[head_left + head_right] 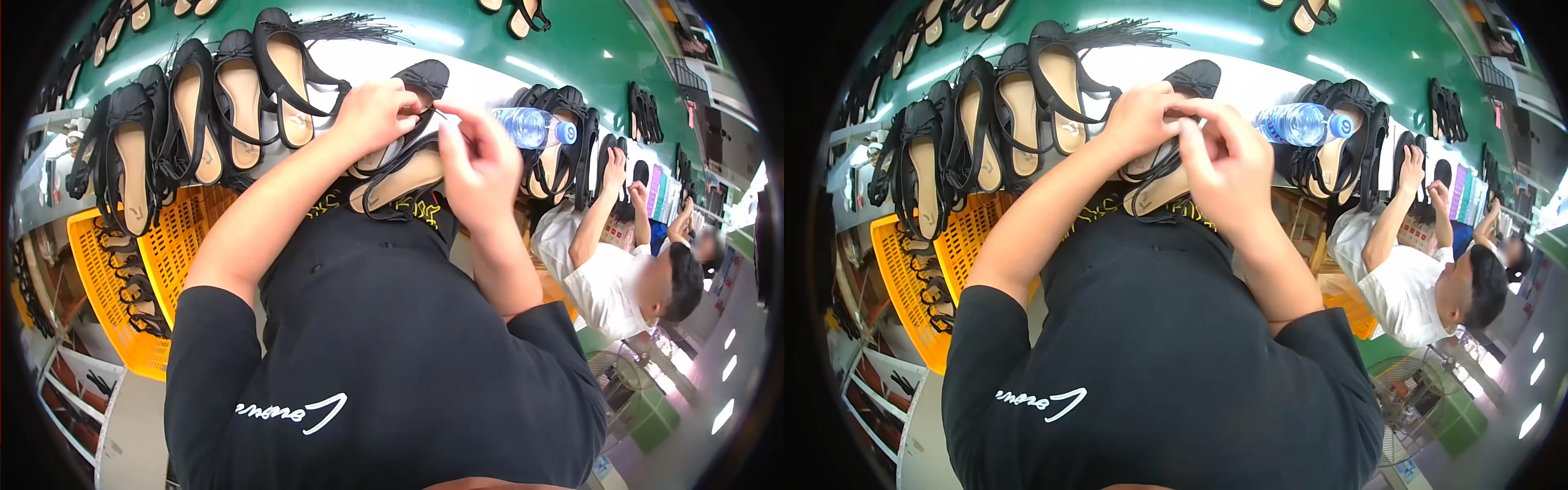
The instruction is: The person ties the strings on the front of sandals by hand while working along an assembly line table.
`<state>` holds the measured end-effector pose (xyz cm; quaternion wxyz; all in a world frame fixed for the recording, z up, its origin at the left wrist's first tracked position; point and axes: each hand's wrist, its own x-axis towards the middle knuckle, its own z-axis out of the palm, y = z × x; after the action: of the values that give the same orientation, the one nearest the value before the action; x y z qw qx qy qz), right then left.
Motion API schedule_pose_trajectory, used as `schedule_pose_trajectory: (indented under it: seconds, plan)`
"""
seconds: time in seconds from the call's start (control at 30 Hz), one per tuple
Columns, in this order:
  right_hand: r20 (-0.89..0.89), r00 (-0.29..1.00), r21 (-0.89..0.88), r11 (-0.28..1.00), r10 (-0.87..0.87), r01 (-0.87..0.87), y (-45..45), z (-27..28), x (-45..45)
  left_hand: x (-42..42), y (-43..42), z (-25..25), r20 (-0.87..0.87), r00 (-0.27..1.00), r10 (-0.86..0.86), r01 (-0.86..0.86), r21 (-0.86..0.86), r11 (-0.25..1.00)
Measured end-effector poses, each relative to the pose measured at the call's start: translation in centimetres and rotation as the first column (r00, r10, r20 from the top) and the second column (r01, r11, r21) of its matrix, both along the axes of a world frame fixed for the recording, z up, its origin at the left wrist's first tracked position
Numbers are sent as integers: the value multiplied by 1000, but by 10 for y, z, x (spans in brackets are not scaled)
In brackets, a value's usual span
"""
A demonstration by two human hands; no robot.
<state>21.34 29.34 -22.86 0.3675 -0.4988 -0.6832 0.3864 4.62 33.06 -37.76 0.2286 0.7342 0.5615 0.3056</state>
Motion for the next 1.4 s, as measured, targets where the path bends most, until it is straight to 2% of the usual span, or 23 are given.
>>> schedule_pose_trajectory:
  seconds: [0.07,0.1,0.13,0.2,0.27,0.43,0.5,0.53,0.57,0.6,0.67,0.73,0.77,0.9,0.93,1.03,1.1,1.2,1.23,1.27,1.33,1.37,1.4]
  plan:
    - [-154,979,82,989,134,-123,-19,49,-2,0,0,3,-30,999,-21,20,-9,1000]
    - [-185,945,194,952,271,-235,-23,70,-1,1,1,0,-71,997,-29,30,23,999]
    - [-196,894,308,891,404,-334,-24,85,-1,1,0,-3,-111,993,-35,42,56,998]
    - [-240,720,383,745,651,-546,-15,98,-3,2,-1,-8,-214,975,-51,78,117,990]
    - [-255,732,367,764,632,-531,-24,102,-4,2,0,-15,-254,965,-60,126,249,960]
    - [-307,764,202,824,567,-530,-44,77,-6,2,-2,-16,-315,948,-45,144,298,943]
    - [-252,558,530,595,791,-604,-29,47,-12,1,-1,-19,-319,947,-33,141,320,937]
    - [-278,569,512,620,774,-594,-34,39,-9,2,-2,-20,-315,948,-30,139,328,934]
    - [-333,567,483,653,754,-584,-50,31,-63,0,-2,-15,-305,951,-59,159,314,936]
    - [-379,566,461,680,732,-571,-69,40,-62,2,-7,-5,-120,987,-105,140,344,928]
    - [-465,562,418,729,684,-542,-81,47,-41,0,-3,-6,-315,945,-86,188,309,933]
    - [-510,529,440,735,678,-517,-82,55,-28,5,-6,0,-341,938,-63,156,252,955]
    - [-530,519,443,741,670,-504,-63,41,-20,1,-6,-6,-335,938,-83,175,255,951]
    - [-612,523,352,796,594,-492,-74,53,41,-2,0,-20,-283,950,-128,205,261,943]
    - [-626,531,313,808,571,-499,-75,57,54,2,-1,-11,-359,924,-130,193,146,970]
    - [-712,413,295,776,567,-557,-74,59,53,4,-4,1,-320,940,-119,212,273,938]
    - [-740,333,308,735,584,-605,-80,66,37,2,-5,0,-381,921,-79,211,317,925]
    - [-823,251,266,736,510,-623,-109,87,80,1,-6,2,-337,937,-87,207,338,918]
    - [-839,233,255,733,492,-631,-104,70,64,2,-9,8,-346,931,-114,208,249,946]
    - [-849,223,246,730,480,-637,-111,77,82,0,-8,8,-339,934,-115,211,263,942]
    - [-878,212,206,737,430,-644,-107,72,74,4,-13,13,98,970,-222,221,18,975]
    - [-900,196,179,741,389,-648,-115,75,77,7,-13,22,197,946,-259,288,-137,948]
    - [-922,149,176,729,358,-662,-117,80,84,-5,-22,23,178,953,-245,272,-153,950]
